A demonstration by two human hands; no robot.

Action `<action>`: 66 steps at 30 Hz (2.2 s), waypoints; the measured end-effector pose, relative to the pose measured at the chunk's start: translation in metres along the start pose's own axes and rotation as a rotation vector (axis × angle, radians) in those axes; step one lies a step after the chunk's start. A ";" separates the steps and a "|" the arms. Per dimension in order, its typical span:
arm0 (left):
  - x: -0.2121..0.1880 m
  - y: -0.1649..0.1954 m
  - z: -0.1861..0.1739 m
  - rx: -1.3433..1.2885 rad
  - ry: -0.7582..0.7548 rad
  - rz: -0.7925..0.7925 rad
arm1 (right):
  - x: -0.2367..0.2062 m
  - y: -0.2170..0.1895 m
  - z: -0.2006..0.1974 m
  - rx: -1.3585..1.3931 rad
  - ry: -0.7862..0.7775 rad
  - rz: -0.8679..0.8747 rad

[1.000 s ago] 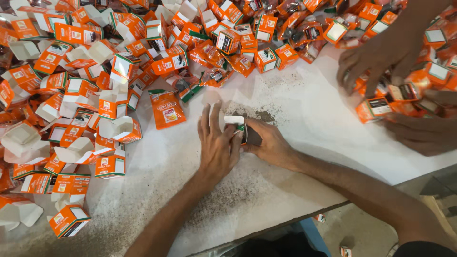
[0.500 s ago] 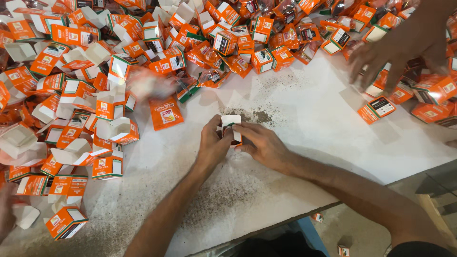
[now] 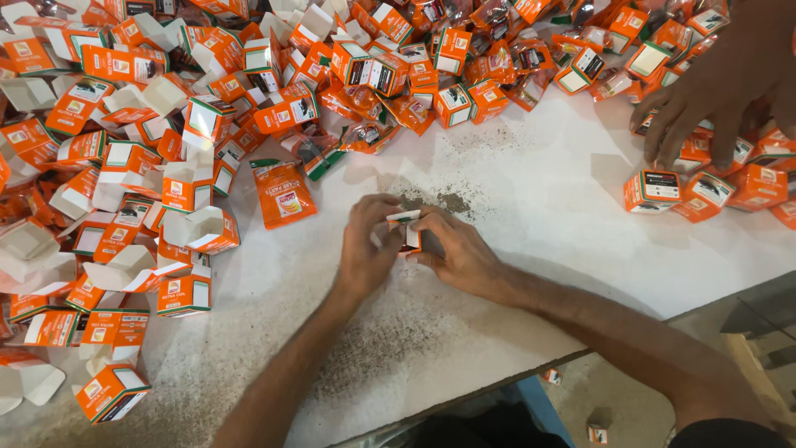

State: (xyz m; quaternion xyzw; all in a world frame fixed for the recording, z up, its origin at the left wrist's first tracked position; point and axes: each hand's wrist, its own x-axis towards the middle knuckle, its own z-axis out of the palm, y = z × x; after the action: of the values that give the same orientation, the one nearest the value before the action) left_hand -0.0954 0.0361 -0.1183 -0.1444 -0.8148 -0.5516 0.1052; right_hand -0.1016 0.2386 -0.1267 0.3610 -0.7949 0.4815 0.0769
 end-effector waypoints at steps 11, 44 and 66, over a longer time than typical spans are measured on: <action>-0.019 0.026 -0.011 0.237 -0.046 0.300 | -0.007 0.013 0.004 0.106 -0.004 0.032; 0.036 0.007 0.011 -0.091 0.058 -0.007 | 0.007 0.022 -0.020 -0.413 0.139 -0.184; 0.020 0.015 -0.062 0.698 -0.083 0.312 | 0.002 0.032 -0.015 0.257 0.035 0.057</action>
State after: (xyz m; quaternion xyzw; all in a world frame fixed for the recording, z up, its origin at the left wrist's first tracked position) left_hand -0.1081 -0.0141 -0.0758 -0.2444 -0.9253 -0.2121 0.1978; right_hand -0.1275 0.2584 -0.1404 0.3366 -0.7353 0.5874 0.0301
